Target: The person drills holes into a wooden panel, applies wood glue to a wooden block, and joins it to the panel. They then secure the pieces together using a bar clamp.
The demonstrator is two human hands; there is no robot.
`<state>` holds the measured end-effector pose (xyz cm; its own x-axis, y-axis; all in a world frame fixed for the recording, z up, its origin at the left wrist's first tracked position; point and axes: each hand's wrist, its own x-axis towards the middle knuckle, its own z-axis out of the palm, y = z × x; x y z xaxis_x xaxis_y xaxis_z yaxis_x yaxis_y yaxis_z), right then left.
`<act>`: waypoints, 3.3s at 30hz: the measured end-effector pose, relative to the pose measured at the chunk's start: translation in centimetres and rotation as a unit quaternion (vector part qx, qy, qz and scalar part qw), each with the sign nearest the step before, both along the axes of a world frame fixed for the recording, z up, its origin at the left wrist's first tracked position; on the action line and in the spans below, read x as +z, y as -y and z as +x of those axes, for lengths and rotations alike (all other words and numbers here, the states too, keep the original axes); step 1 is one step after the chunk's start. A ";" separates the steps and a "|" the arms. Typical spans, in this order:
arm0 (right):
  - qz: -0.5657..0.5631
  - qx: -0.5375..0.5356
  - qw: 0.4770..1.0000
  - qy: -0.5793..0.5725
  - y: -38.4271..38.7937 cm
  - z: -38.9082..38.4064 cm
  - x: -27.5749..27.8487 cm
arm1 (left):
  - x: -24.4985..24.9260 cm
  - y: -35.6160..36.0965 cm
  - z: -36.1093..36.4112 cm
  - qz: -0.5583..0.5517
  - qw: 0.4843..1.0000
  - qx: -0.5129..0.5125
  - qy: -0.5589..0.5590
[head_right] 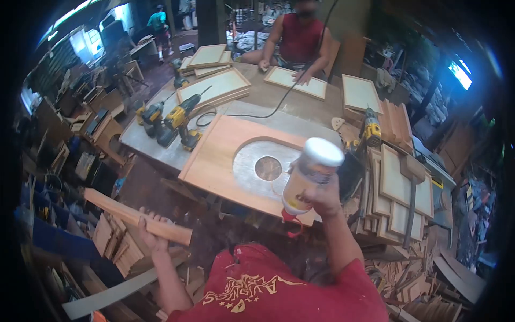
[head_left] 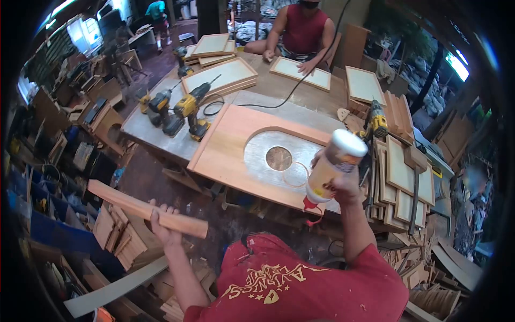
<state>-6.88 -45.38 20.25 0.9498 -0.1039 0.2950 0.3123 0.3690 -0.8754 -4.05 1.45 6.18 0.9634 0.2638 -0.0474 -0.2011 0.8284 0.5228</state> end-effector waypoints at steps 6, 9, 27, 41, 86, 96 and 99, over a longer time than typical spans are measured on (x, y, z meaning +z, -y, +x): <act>-0.046 -0.094 0.994 0.004 -6.7 1.4 0.9 | -2.1 1.5 2.2 -0.216 0.972 -0.053 -0.079; 0.000 -0.025 0.998 0.058 -10.3 2.3 2.1 | -6.7 -0.1 2.9 -0.195 0.967 -0.139 -0.091; -0.060 0.003 0.998 0.005 -24.4 4.4 1.2 | -3.1 2.7 2.8 -0.322 0.910 -0.173 -0.196; -0.106 0.008 0.994 0.021 -24.4 2.9 1.1 | -3.7 4.0 2.0 -0.272 0.909 -0.258 -0.182; 0.006 -0.021 1.000 0.014 -23.6 1.7 -0.5 | -2.3 3.8 0.6 -0.276 0.875 -0.331 -0.222; -0.053 -0.033 0.997 0.035 -23.4 2.4 -1.1 | -1.5 4.3 1.0 -0.213 0.895 -0.305 -0.248; -0.028 -0.029 0.999 0.021 -23.3 2.0 -0.9 | -2.3 3.8 1.1 -0.242 0.889 -0.316 -0.227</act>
<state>-4.90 -22.11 19.35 0.9295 -0.1397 0.3413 0.3682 0.2999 -0.8800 -2.90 -2.37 3.89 0.7643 -0.4803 -0.4303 0.5250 0.8510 -0.0174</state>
